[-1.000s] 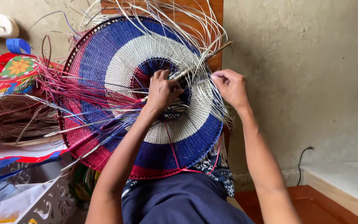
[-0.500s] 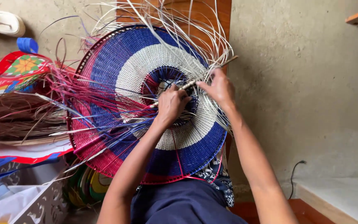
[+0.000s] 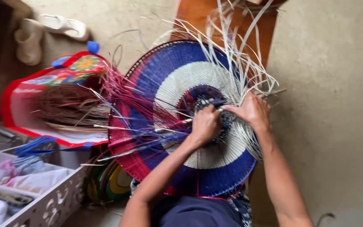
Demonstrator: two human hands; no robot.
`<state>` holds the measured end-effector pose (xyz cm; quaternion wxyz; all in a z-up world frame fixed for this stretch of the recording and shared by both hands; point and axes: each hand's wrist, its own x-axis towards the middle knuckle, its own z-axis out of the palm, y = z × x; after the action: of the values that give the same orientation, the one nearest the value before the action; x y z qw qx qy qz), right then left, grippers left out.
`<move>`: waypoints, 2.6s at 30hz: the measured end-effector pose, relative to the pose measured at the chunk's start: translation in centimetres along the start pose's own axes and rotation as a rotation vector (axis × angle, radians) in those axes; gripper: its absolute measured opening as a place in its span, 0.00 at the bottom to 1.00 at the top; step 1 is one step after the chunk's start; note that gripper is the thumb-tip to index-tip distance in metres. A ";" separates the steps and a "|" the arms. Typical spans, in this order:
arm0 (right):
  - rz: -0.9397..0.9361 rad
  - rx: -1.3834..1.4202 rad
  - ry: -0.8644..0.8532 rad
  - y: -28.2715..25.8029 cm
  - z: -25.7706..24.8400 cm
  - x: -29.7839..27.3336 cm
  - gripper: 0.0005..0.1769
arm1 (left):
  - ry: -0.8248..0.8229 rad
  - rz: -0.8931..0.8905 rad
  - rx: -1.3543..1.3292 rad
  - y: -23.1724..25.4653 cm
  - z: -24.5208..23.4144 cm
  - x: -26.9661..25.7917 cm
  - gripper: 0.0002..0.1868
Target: Weaving a circular mat with colored fibers using a wooden guide
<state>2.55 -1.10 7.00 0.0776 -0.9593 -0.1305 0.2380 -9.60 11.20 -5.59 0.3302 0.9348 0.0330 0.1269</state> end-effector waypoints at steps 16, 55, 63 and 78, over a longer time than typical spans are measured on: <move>-0.383 0.702 0.643 -3.7 -16.7 9.3 0.06 | -0.093 -0.008 -0.264 -1.0 -0.6 -0.7 0.07; -0.020 0.796 0.438 18.9 9.7 -2.7 0.21 | -0.484 -0.115 -0.246 1.3 1.7 1.6 0.09; 0.129 0.169 -0.074 11.7 8.2 -0.8 0.25 | -0.421 -0.091 -0.268 1.3 1.9 1.0 0.11; -0.190 0.812 0.322 4.4 -12.0 5.1 0.09 | -0.174 -0.022 -0.284 1.1 1.3 0.8 0.07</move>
<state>13.53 -4.89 14.32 0.4889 -0.8596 -0.1002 0.1095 -8.46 9.68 -5.75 0.4620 0.8857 -0.0036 0.0452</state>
